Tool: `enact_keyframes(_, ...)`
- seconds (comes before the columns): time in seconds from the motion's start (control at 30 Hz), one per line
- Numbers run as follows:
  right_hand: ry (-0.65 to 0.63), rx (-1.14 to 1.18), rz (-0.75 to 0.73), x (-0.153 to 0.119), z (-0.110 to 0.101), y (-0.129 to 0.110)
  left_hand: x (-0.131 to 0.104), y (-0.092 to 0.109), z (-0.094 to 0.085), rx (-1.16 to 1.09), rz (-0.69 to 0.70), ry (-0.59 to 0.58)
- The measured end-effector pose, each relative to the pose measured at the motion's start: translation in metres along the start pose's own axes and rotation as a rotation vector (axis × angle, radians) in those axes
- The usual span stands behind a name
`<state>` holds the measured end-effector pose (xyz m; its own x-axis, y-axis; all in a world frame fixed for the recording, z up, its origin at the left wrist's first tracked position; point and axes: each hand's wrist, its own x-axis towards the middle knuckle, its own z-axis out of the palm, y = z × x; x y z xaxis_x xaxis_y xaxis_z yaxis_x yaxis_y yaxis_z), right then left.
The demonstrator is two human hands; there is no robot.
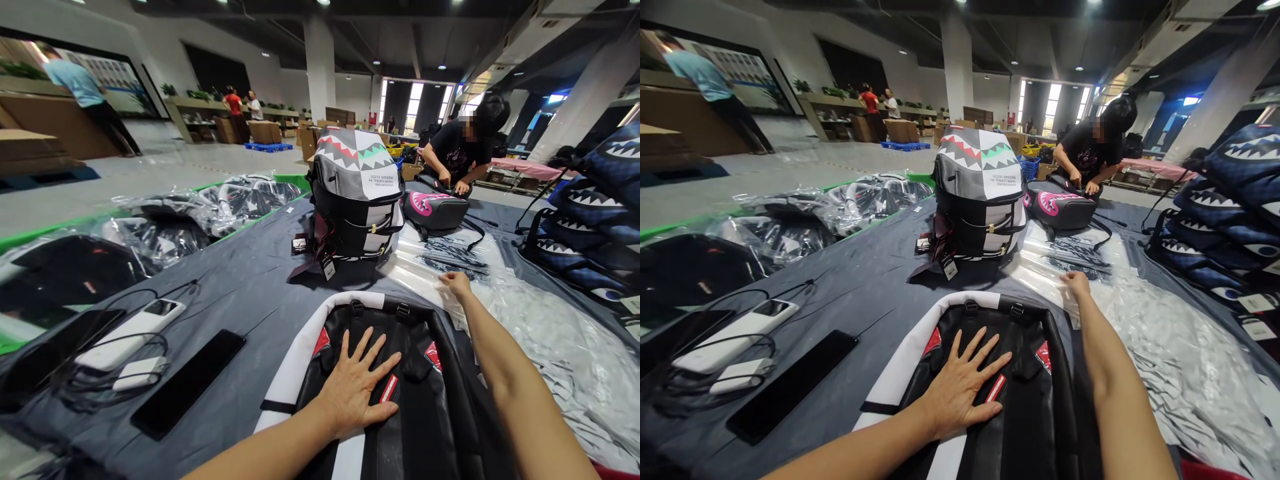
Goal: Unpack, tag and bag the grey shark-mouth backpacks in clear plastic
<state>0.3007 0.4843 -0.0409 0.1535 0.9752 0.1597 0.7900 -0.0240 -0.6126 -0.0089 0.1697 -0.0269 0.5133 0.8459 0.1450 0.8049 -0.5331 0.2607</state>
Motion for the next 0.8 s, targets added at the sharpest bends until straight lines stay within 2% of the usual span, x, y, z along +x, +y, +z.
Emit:
enact_keyframes(0.13,0.118,0.010,-0.006,0.002,-0.011,-0.011,0.000,-0.001,0.002,-0.014,-0.008,-0.010)
enact_keyframes(0.23,0.227,0.005,-0.064,0.000,-0.026,-0.029,0.000,0.000,0.000,-0.042,-0.015,-0.028)
enact_keyframes(0.4,0.398,0.015,-0.286,-0.009,-0.078,-0.076,0.002,0.000,0.002,-0.051,-0.006,-0.010)
enact_keyframes(0.53,0.450,0.006,-0.511,-0.040,-0.121,-0.116,0.000,-0.006,0.011,-0.019,0.025,0.063)
enact_keyframes(0.63,0.468,-0.049,-0.620,-0.072,-0.144,-0.144,0.000,-0.005,0.016,0.039,0.023,0.171)
enact_keyframes(0.7,0.476,-0.131,-0.653,-0.094,-0.155,-0.161,0.011,0.008,0.011,0.010,-0.062,0.274)
enact_keyframes(0.8,0.485,-0.217,-0.652,-0.123,-0.166,-0.184,0.054,0.048,-0.010,-0.280,-0.355,0.366)
